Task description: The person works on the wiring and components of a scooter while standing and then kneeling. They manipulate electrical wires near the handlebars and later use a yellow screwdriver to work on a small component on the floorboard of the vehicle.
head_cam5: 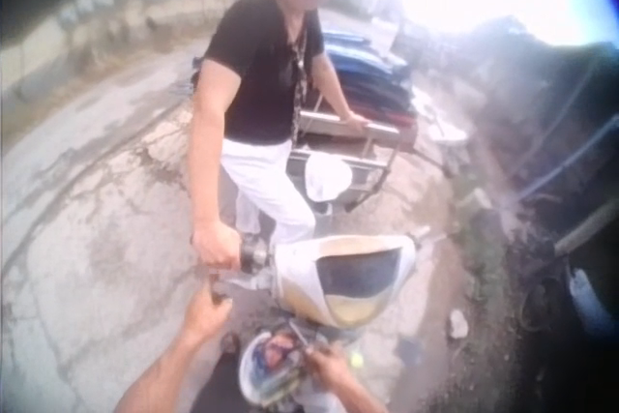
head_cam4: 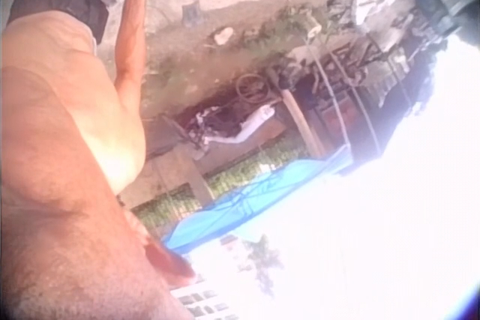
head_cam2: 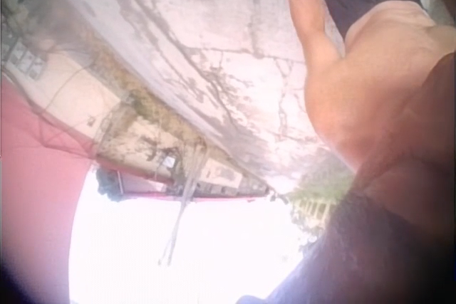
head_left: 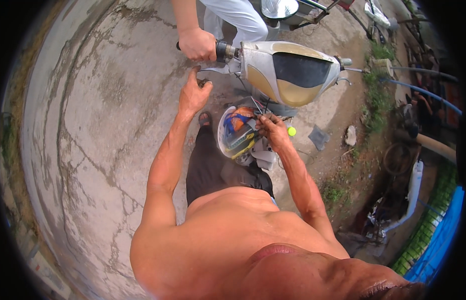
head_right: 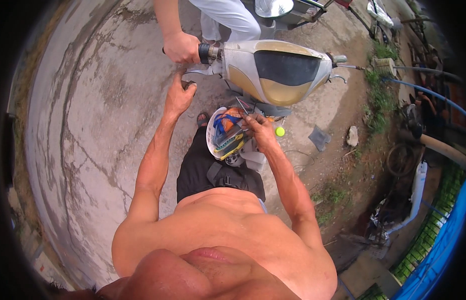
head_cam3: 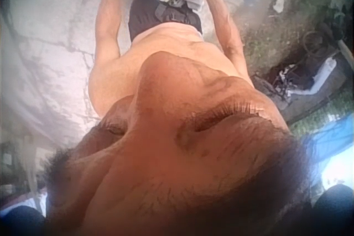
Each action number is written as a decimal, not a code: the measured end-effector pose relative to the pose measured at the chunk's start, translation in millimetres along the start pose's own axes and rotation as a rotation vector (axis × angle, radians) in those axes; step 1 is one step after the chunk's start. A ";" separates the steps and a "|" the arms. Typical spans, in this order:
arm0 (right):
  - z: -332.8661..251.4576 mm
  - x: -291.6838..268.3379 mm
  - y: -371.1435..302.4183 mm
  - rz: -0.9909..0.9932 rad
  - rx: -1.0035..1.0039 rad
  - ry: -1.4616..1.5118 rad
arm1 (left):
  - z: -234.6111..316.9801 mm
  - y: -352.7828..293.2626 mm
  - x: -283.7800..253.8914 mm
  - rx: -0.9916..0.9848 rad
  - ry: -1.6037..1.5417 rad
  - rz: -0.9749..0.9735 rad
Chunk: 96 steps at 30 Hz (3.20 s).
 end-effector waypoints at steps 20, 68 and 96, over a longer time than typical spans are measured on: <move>-5.9 3.8 7.2 -0.031 -0.081 -0.236 | -14.4 -31.7 -4.3 -0.141 -0.528 -0.017; -23.3 24.9 -16.1 -0.006 -0.338 -0.537 | -9.4 -84.7 77.2 -0.042 -0.338 -0.627; -10.7 20.2 -8.6 0.029 -0.249 -0.503 | -52.0 40.4 -32.2 0.211 -0.046 0.180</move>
Point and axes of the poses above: each hand's wrist, its own y-axis towards the middle knuckle, its own x-axis out of the palm, z = x × y, the point moved 4 cm from there along y, towards the middle knuckle, and after that the axes turned 5 degrees about -y, right-handed, at the moved point
